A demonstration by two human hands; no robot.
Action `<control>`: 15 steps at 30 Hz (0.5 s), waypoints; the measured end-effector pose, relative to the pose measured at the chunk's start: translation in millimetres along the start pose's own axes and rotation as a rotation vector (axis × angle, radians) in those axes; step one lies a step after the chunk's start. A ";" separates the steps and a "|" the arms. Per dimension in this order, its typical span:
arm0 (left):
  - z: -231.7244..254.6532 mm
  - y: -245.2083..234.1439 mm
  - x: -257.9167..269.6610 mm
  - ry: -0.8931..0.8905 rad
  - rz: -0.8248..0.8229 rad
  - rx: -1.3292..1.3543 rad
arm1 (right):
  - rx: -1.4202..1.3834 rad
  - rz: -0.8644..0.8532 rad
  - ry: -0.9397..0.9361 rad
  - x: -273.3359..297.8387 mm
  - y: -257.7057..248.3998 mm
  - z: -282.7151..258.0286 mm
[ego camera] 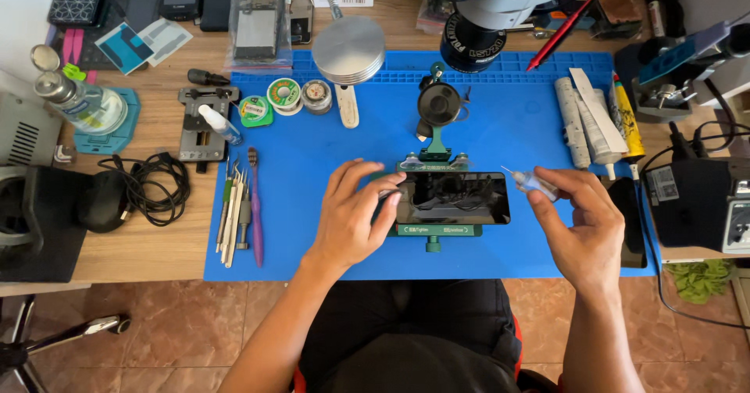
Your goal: The person works on a smartphone screen clamped in a green holder. They use a syringe to apply liquid to the screen, then use a white plastic card to spread the liquid and remove bubbles. Finally, they use a small black tool to adjust the clamp.
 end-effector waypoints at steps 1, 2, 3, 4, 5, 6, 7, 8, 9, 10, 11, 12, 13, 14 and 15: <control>2.8 0.5 -1.6 0.002 -0.002 -0.001 | -0.002 0.002 0.001 1.1 -0.9 1.1; 5.1 2.9 -3.2 -0.007 -0.038 -0.020 | -0.005 0.004 0.007 2.0 -1.9 2.3; 7.4 5.3 -4.7 -0.016 -0.073 -0.039 | -0.007 0.007 0.013 3.0 -3.0 3.5; 10.3 6.5 -5.7 -0.014 -0.075 -0.039 | -0.009 0.009 0.014 3.6 -3.9 4.4; 12.7 8.9 -6.6 -0.017 -0.096 -0.072 | 0.001 0.010 0.014 4.2 -4.6 5.2; 15.1 11.3 -7.6 -0.020 -0.116 -0.103 | 0.011 0.010 0.015 4.8 -5.5 5.9; 17.6 12.9 -9.0 -0.017 -0.118 -0.102 | 0.011 0.013 0.016 5.2 -6.3 5.4; 19.8 15.4 -10.0 -0.021 -0.136 -0.116 | 0.017 0.009 0.023 5.6 -6.6 5.2; 22.0 17.7 -11.0 -0.025 -0.154 -0.130 | 0.023 0.004 0.030 6.0 -6.9 4.9; 24.3 19.4 -12.1 -0.023 -0.155 -0.130 | 0.023 0.006 0.030 6.8 -7.8 6.0; 26.1 21.8 -13.1 -0.026 -0.170 -0.138 | 0.005 0.005 0.033 7.6 -8.4 7.1; 28.1 24.0 -13.7 -0.030 -0.185 -0.146 | -0.012 0.002 0.036 8.5 -8.7 8.1; 29.9 26.1 -14.2 -0.029 -0.186 -0.146 | -0.013 0.003 0.036 8.8 -9.4 8.2; 31.9 28.5 -14.9 -0.020 -0.191 -0.163 | 0.007 0.002 0.033 9.0 -10.0 8.0; 34.0 30.9 -15.5 -0.010 -0.196 -0.180 | 0.027 0.002 0.030 9.2 -10.5 8.0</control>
Point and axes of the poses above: each hand's wrist, its own x-axis away from the middle knuckle, its own y-axis out of the palm, z = x × y, the point moved 6 cm from there along -x, towards the middle knuckle, and after that the axes turned 1 degree about -x, right-handed, at the moved point
